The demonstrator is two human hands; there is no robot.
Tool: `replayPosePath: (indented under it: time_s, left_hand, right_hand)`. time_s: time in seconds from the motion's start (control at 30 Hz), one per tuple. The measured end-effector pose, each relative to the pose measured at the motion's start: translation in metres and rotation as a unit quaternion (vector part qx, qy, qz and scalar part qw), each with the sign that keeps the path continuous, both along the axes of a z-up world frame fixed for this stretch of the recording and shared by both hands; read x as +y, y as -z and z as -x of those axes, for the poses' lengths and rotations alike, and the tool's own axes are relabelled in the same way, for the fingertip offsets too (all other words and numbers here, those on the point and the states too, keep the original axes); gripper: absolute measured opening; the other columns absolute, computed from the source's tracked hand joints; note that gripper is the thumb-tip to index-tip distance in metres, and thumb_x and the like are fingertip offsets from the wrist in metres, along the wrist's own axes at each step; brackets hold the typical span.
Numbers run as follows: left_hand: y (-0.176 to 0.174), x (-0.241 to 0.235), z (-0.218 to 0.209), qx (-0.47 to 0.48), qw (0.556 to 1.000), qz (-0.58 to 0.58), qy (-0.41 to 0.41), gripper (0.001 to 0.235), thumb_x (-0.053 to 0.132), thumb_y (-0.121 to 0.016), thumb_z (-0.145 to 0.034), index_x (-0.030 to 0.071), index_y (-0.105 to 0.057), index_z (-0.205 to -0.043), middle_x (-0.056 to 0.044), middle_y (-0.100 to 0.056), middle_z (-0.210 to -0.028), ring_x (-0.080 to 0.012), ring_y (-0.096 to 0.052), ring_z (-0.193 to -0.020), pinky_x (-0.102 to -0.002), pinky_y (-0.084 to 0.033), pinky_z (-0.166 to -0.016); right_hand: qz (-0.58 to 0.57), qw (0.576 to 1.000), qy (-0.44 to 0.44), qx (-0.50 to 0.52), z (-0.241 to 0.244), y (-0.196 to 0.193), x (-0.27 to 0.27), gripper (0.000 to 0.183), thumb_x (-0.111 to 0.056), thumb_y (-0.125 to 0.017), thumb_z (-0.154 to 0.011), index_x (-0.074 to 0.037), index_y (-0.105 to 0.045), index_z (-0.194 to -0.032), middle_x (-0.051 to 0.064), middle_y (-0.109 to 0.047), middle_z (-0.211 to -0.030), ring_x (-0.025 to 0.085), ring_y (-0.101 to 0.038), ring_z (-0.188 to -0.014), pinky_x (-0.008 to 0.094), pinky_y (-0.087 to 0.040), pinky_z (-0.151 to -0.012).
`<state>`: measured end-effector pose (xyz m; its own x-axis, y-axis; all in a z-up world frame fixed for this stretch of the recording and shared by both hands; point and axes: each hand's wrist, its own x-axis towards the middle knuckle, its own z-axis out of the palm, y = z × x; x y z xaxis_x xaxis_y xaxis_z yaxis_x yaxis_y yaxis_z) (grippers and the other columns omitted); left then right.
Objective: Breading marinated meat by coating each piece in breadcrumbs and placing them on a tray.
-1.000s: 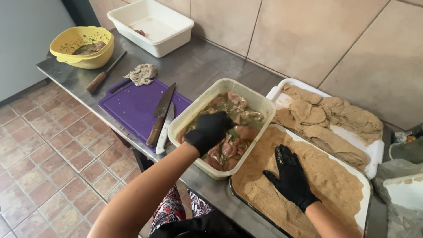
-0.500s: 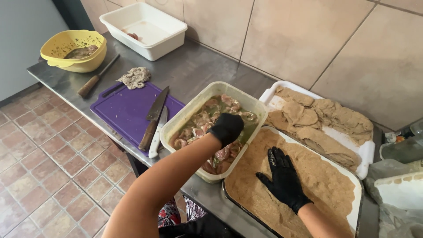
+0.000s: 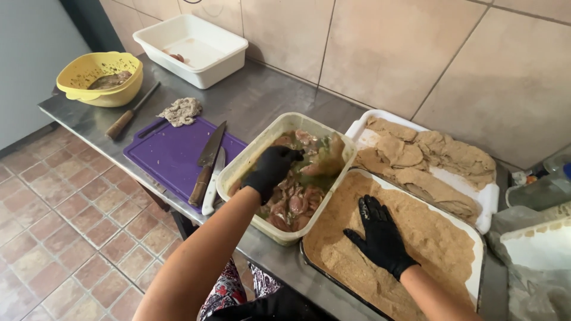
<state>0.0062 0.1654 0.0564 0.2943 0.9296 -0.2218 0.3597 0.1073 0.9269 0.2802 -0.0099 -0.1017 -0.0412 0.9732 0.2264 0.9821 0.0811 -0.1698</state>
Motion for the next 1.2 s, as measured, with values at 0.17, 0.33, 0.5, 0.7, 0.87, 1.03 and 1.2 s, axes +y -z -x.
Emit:
replayPosePath:
  time_s: [0.17, 0.33, 0.5, 0.7, 0.87, 1.03, 1.2]
  left_hand:
    - [-0.001, 0.003, 0.007, -0.025, 0.997, -0.062, -0.031, 0.027, 0.024, -0.058, -0.097, 0.015, -0.083, -0.1, -0.001, -0.081, -0.114, -0.0143, -0.073, -0.097, -0.029, -0.054, -0.083]
    - [0.004, 0.01, 0.017, -0.035, 0.992, -0.116, -0.043, 0.026, 0.024, -0.059, -0.093, 0.015, -0.082, -0.103, 0.0, -0.081, -0.105, -0.0133, -0.073, -0.1, -0.03, -0.053, -0.088]
    - [-0.004, 0.016, 0.039, 0.067, 0.977, -0.199, -0.026, 0.024, 0.042, -0.066, -0.093, 0.024, -0.081, -0.098, 0.0, -0.08, -0.09, -0.0158, -0.07, -0.084, -0.035, -0.049, -0.076]
    - [0.037, 0.029, 0.066, 0.382, 0.816, -0.433, 0.041, 0.018, 0.017, -0.06, -0.092, 0.021, -0.076, -0.097, -0.011, -0.065, -0.088, -0.0448, -0.068, -0.068, -0.053, -0.052, -0.049]
    - [0.03, 0.023, 0.069, 0.481, 0.617, -0.623, -0.01, 0.017, 0.001, -0.065, -0.075, 0.017, -0.061, -0.077, -0.006, -0.057, -0.072, -0.0299, -0.061, -0.062, -0.042, -0.048, -0.049]
    - [-0.005, 0.03, 0.076, 0.464, 0.729, -0.502, 0.029, 0.017, 0.012, -0.068, -0.086, 0.023, -0.079, -0.092, -0.005, -0.068, -0.083, -0.0344, -0.071, -0.075, -0.047, -0.057, -0.054]
    - [-0.027, 0.033, 0.081, 0.431, 0.697, -0.573, 0.018, 0.01, 0.017, -0.071, -0.087, 0.022, -0.08, -0.085, -0.004, -0.067, -0.077, -0.0333, -0.069, -0.073, -0.046, -0.056, -0.055]
  right_hand:
    - [0.081, 0.997, 0.012, 0.017, -0.003, -0.005, 0.005, 0.094, -0.06, -0.054, -0.096, -0.005, -0.017, -0.162, 0.019, -0.018, -0.168, 0.036, -0.012, -0.156, 0.05, -0.011, -0.125]
    - [0.02, 0.999, -0.031, -0.016, 0.029, -0.026, -0.006, 0.098, -0.067, -0.051, -0.094, -0.001, -0.021, -0.159, 0.024, -0.021, -0.165, 0.037, -0.014, -0.155, 0.053, -0.005, -0.125]
    - [-0.005, 0.996, -0.066, -0.06, 0.024, -0.004, -0.006, 0.099, -0.067, -0.057, -0.094, 0.0, -0.023, -0.159, 0.023, -0.027, -0.164, 0.036, -0.019, -0.155, 0.053, -0.008, -0.126]
    - [-0.01, 0.996, -0.072, -0.061, 0.026, -0.003, -0.007, 0.102, -0.069, -0.055, -0.093, -0.003, -0.019, -0.161, 0.022, -0.02, -0.166, 0.037, -0.016, -0.155, 0.052, -0.008, -0.126]
    - [-0.019, 0.995, -0.069, -0.069, 0.028, -0.007, -0.007, 0.103, -0.07, -0.055, -0.092, -0.001, -0.021, -0.16, 0.023, -0.022, -0.166, 0.038, -0.019, -0.154, 0.053, -0.011, -0.125]
    - [-0.012, 0.996, -0.07, -0.058, 0.029, -0.008, -0.008, 0.104, -0.071, -0.054, -0.092, -0.002, -0.019, -0.161, 0.023, -0.022, -0.165, 0.038, -0.019, -0.154, 0.053, -0.01, -0.126]
    - [-0.009, 0.996, -0.061, -0.062, 0.029, -0.009, -0.007, 0.105, -0.073, -0.053, -0.092, -0.002, -0.017, -0.162, 0.024, -0.021, -0.166, 0.037, -0.018, -0.154, 0.052, -0.008, -0.126]
